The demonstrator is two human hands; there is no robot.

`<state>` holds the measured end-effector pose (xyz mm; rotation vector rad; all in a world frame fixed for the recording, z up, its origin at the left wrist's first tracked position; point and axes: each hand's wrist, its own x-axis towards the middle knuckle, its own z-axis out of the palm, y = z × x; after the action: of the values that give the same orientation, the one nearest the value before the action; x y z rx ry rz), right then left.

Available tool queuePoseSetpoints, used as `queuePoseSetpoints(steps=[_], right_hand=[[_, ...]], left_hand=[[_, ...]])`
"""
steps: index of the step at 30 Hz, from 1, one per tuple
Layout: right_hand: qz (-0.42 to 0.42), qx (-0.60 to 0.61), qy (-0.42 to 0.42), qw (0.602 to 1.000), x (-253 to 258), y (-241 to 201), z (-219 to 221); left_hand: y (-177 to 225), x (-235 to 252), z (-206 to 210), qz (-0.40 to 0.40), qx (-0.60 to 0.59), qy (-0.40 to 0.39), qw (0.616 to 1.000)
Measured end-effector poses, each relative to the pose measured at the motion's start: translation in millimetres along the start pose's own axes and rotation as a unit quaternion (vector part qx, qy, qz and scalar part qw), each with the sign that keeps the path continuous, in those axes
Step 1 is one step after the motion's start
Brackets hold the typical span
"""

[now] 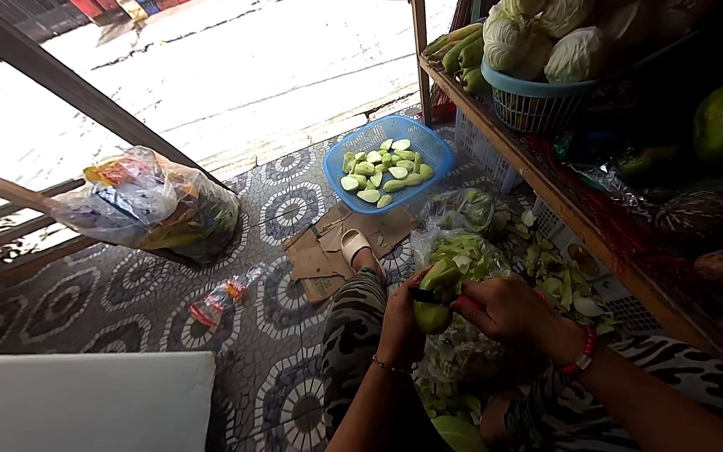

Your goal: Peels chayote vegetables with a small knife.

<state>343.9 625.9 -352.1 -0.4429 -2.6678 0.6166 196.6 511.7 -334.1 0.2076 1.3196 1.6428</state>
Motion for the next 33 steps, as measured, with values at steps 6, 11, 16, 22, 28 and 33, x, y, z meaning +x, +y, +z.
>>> queuePoseSetpoints(steps=[6,11,16,22,28,33], right_hand=[[0.044,0.008,-0.008,0.999,2.0,-1.4,-2.0],[0.084,0.1,-0.071,0.989,4.0,2.5,-6.6],[0.066,0.006,0.013,0.998,2.3,-1.9,-1.0],[0.182,0.456,-0.056,0.869,3.5,-5.0,-5.7],[0.307,0.482,0.047,0.819,4.8,-2.2,-16.4],[0.035,0.166,-0.036,0.985,-7.9,1.8,-3.3]], left_hand=[[-2.2,2.8,1.5,0.008,0.003,0.009,1.0],[-1.8,-0.8,1.9,-0.023,-0.014,0.003,1.0],[-1.4,-1.1,5.7,-0.054,-0.051,0.016,0.997],[2.7,2.1,7.7,-0.139,-0.124,0.018,0.982],[3.6,0.7,7.5,-0.084,-0.071,0.03,0.994],[1.0,3.3,4.9,-0.011,-0.028,0.042,0.999]])
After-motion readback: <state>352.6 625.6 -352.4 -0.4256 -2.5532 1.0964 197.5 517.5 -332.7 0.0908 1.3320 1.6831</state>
